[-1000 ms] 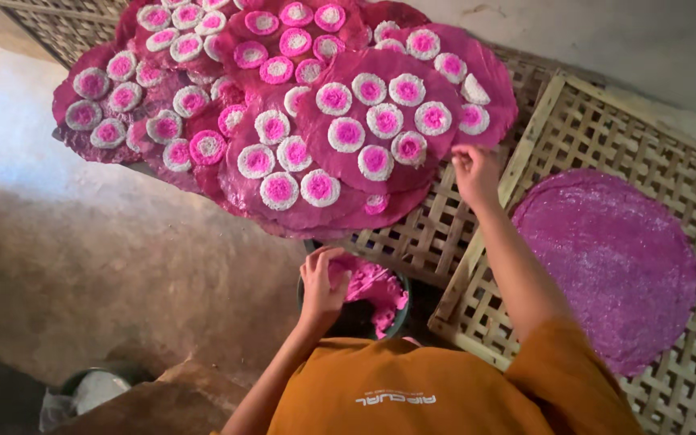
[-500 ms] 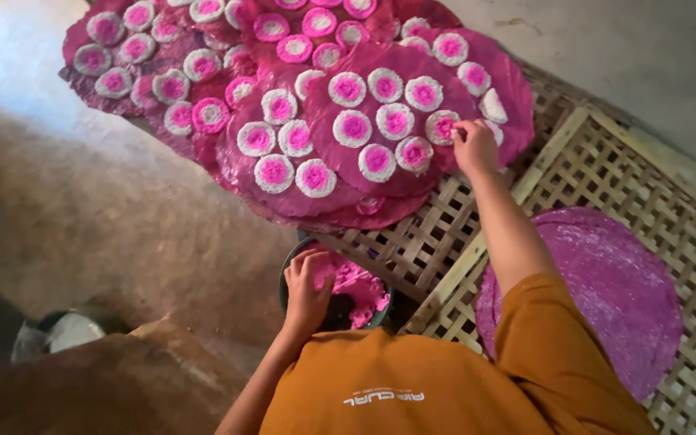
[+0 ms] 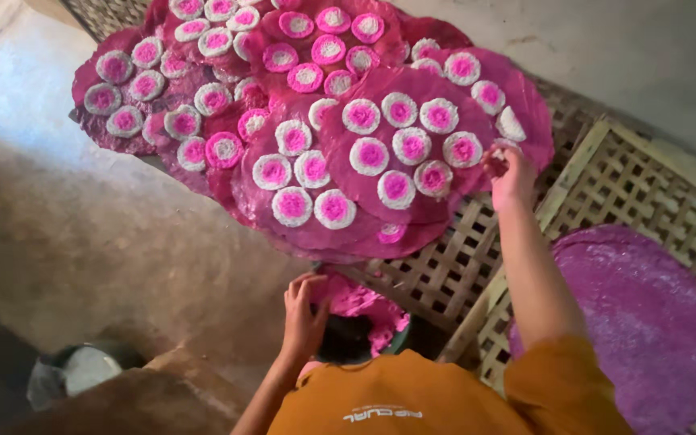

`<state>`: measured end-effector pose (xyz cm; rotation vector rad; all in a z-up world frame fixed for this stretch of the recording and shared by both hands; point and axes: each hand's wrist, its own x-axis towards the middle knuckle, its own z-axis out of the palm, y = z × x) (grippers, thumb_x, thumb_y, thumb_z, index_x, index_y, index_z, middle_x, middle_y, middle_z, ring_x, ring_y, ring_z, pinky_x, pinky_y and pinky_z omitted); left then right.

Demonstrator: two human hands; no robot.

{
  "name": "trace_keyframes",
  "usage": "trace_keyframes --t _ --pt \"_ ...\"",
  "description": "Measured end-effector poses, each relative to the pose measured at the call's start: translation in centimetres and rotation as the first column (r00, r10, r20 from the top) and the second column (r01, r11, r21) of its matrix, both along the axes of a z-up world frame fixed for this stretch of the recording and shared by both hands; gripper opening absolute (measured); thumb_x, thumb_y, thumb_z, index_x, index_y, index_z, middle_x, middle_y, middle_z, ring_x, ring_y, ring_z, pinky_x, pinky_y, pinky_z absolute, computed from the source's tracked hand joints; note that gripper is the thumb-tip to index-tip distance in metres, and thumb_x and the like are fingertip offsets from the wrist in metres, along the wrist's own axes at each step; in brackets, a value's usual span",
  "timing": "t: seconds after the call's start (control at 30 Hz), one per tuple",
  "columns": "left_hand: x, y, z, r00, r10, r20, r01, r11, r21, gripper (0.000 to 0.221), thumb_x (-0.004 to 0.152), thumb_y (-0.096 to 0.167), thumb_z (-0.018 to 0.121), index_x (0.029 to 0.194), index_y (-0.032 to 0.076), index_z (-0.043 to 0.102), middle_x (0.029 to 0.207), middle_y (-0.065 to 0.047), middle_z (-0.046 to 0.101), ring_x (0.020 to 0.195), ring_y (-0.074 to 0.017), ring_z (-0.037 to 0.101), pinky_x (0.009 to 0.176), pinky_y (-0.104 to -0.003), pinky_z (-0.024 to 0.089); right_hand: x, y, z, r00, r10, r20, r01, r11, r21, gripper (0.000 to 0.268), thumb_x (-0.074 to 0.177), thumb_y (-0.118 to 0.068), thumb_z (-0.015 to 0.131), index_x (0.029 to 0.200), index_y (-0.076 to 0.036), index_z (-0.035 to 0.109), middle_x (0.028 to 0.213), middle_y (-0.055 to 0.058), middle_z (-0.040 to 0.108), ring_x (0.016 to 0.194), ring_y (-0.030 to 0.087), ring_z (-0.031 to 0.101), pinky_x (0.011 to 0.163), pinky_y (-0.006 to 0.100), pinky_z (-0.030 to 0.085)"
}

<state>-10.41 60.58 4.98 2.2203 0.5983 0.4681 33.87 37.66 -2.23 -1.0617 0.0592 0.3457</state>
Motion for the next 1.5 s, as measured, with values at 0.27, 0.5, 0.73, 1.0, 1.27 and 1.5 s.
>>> trace_keyframes --t 0.27,0.5,0.73,1.0,1.27,1.5 --pt "13.1 13.0 2.0 0.982 -0.172 0.084 0.166 0.984 0.071 0.035 0.091 0.006 0.066 0.125 0.005 0.060 0.120 -0.015 0.061 0.108 -0.0313 0.062 0.093 -0.044 0.053 -12.3 2.9 9.7 0.657 0.735 0.167 -0.374 0.510 -0.774 0.040 0.086 0.003 0.044 0.112 -0.008 0.072 0.141 0.011 0.059 0.124 0.024 0.056 0.099 0.035 0.051" --pt "28.0 14.4 1.2 0.974 0.009 -0.225 0.014 0.995 0.098 0.061 0.091 0.019 0.076 0.141 0.002 0.045 0.135 -0.029 0.047 0.122 -0.0458 0.053 0.104 -0.055 0.046 1.9 4.5 0.6 0.857 0.201 0.476 0.404 0.312 -0.860 0.030 0.097 -0.018 0.062 0.124 -0.008 0.072 0.119 0.019 0.073 0.112 0.035 0.069 0.100 0.046 0.055" --pt "28.9 11.6 1.1 0.961 -0.114 -0.251 0.097 0.992 -0.082 0.052 0.093 -0.006 0.047 0.140 0.013 0.059 0.150 -0.015 0.049 0.123 -0.0318 0.063 0.095 -0.040 0.062 6.7 4.4 -2.1 0.877 0.257 0.406 0.358 0.212 -0.909 0.022 0.093 -0.023 0.067 0.102 -0.003 0.075 0.101 0.025 0.072 0.095 0.042 0.070 0.081 0.052 0.055" --pt "29.7 14.5 8.5 0.968 -0.224 0.112 0.246 0.933 -0.262 0.070 0.082 -0.021 0.047 0.142 0.012 0.058 0.155 -0.012 0.047 0.094 -0.0223 0.069 0.057 -0.026 0.060 5.1 5.3 7.3 0.844 0.229 0.484 0.219 0.678 -0.702 0.018 0.106 -0.017 0.063 0.101 0.000 0.063 0.082 0.013 0.063 0.068 0.023 0.058 0.061 0.041 0.047" --pt "18.5 26.9 11.3 0.989 -0.097 0.112 0.131 0.923 -0.361 0.075 0.082 -0.020 0.049 0.151 0.010 0.055 0.155 -0.013 0.052 0.089 -0.0126 0.059 0.064 -0.019 0.049 -5.8 11.5 12.4 0.960 0.256 0.109 -0.125 0.748 -0.652 0.014 0.102 -0.021 0.055 0.101 -0.009 0.063 0.081 0.003 0.061 0.059 0.010 0.053 0.046 0.022 0.047" --pt "12.4 28.6 -3.2 0.989 0.114 -0.097 -0.053 0.872 0.486 0.084 0.080 0.013 0.084 0.151 0.001 0.040 0.139 -0.034 0.050 0.128 -0.0484 0.048 0.101 -0.054 0.045 -8.6 14.2 2.5 0.703 0.538 0.466 0.310 0.358 -0.881 0.045 0.086 -0.029 0.080 0.112 0.003 0.064 0.105 0.028 0.065 0.094 0.042 0.064 0.079 0.050 0.053"
